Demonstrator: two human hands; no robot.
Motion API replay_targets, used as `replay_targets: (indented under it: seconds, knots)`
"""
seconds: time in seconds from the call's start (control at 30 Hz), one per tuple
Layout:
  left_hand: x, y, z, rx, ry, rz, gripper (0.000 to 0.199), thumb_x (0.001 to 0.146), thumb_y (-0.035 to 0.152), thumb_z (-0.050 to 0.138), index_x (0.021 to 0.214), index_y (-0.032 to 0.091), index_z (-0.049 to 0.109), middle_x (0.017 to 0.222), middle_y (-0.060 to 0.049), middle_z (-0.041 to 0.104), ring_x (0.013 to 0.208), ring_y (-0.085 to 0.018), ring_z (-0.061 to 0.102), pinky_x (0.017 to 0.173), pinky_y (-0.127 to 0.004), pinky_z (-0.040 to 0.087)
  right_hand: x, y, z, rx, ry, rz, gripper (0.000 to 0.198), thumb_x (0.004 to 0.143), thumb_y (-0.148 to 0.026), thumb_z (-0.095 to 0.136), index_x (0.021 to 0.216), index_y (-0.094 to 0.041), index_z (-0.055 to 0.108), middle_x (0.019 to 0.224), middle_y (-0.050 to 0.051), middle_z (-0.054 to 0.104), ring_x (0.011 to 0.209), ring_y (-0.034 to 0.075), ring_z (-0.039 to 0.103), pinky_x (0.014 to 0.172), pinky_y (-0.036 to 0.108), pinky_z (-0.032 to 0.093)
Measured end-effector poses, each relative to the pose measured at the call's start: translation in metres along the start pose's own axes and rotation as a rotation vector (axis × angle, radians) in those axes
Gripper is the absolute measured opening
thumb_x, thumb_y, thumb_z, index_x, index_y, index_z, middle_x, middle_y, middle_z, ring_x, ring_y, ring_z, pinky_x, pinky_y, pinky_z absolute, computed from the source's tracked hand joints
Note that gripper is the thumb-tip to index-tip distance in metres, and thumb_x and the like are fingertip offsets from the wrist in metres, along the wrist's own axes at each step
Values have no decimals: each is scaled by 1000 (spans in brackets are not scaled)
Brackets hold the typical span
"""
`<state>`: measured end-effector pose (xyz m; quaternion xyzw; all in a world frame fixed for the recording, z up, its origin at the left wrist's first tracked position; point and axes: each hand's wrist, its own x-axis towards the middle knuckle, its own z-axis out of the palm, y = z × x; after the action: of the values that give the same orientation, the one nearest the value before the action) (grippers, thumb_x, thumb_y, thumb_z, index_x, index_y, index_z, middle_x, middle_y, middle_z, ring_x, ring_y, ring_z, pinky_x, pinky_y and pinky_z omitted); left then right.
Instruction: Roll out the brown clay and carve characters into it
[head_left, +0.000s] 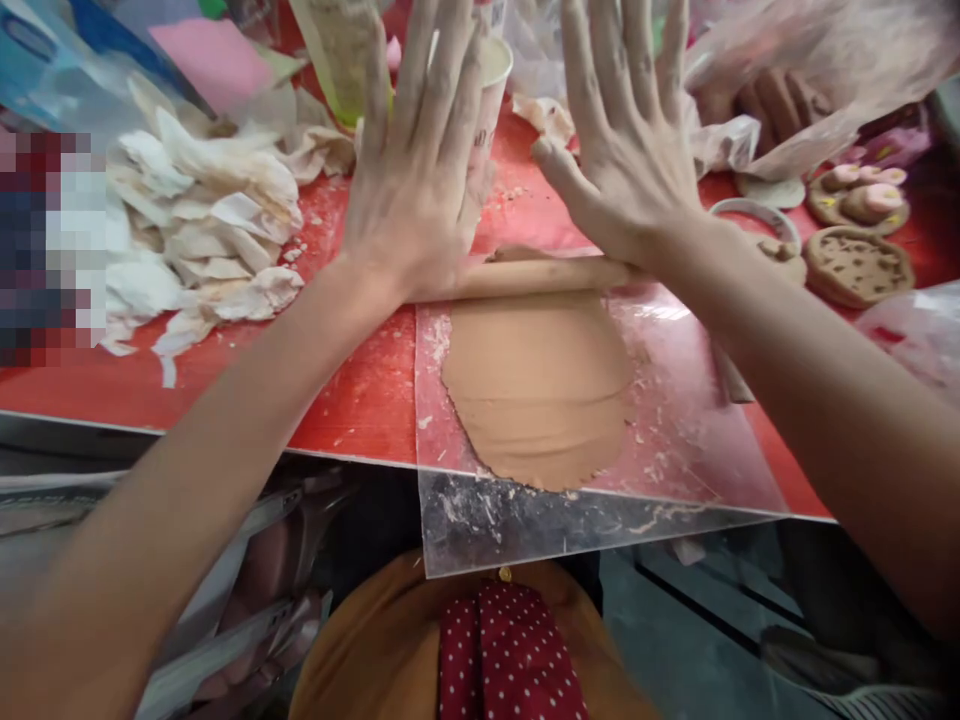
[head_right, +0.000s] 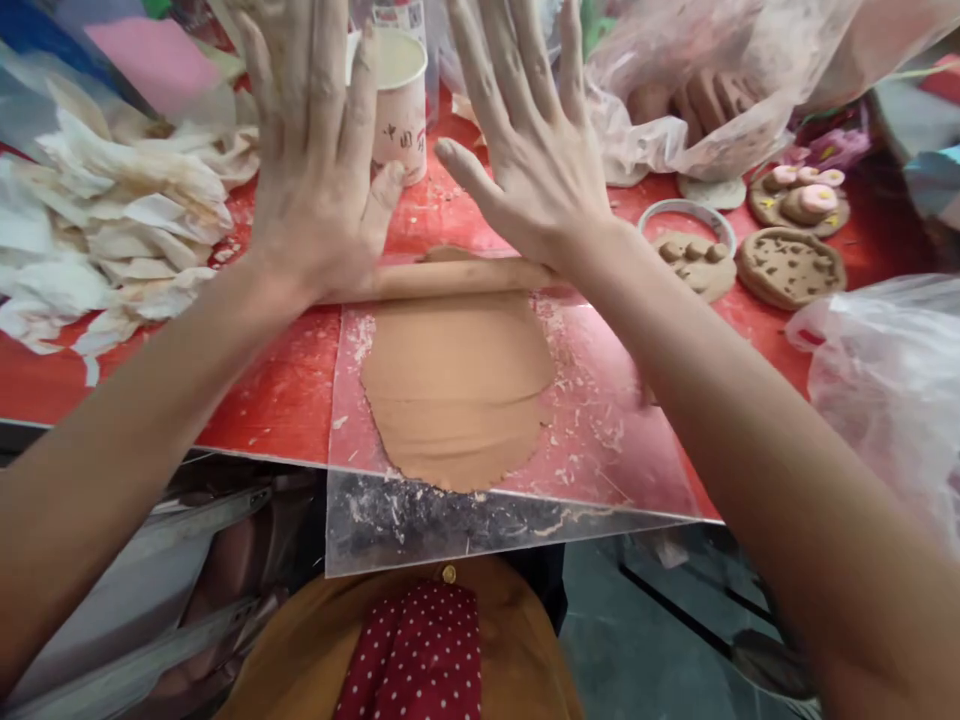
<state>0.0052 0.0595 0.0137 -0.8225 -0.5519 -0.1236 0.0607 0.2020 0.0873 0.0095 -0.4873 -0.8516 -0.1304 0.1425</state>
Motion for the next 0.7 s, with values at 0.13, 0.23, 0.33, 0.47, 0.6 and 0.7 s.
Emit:
replay_targets:
  seconds: [0.13,0.23,0.33,0.47,0.6,0.7]
  knots:
    - [-65,22,2,-62,-115,93,70,96,42,25,151,3,7,162,-11,0,150,-26,-1,125,-49,-1,-59,-19,-18,186,-258,14,82,95,-61,3,153,-2,4,161,12,2,149,27,2,121,51,3]
    - [-114,38,-9,-142,-123,210,63,97,35,28,149,0,20,159,-16,14,149,-27,11,124,-47,11,-102,-30,-39,330,-451,-13,78,94,-61,0,155,-12,1,160,8,9,148,24,11,121,52,14]
    - [-116,34,-11,-194,-156,322,60,98,35,28,148,1,25,156,-18,24,147,-26,21,122,-44,22,-108,-30,-43,329,-466,-68,79,94,-63,4,154,-11,6,160,8,7,148,25,4,121,53,9]
    - [-68,7,8,-239,-255,243,70,97,46,22,149,-1,20,158,-18,16,148,-32,13,121,-53,14,-68,-17,-20,217,-405,76,76,97,-56,6,154,-6,1,160,11,-4,149,25,-5,119,51,-4]
    - [-65,1,9,-327,-259,286,67,96,46,24,150,6,21,159,-13,18,148,-29,14,122,-50,14,-66,-15,-15,215,-437,62,75,96,-57,3,154,-10,0,160,7,-3,149,21,-5,120,52,-1]
    - [-78,3,2,-394,-269,354,64,94,45,30,151,16,22,160,-6,19,148,-27,15,122,-51,13,-81,-19,-21,216,-414,24,73,95,-59,4,155,-17,1,160,2,1,149,19,0,121,51,0]
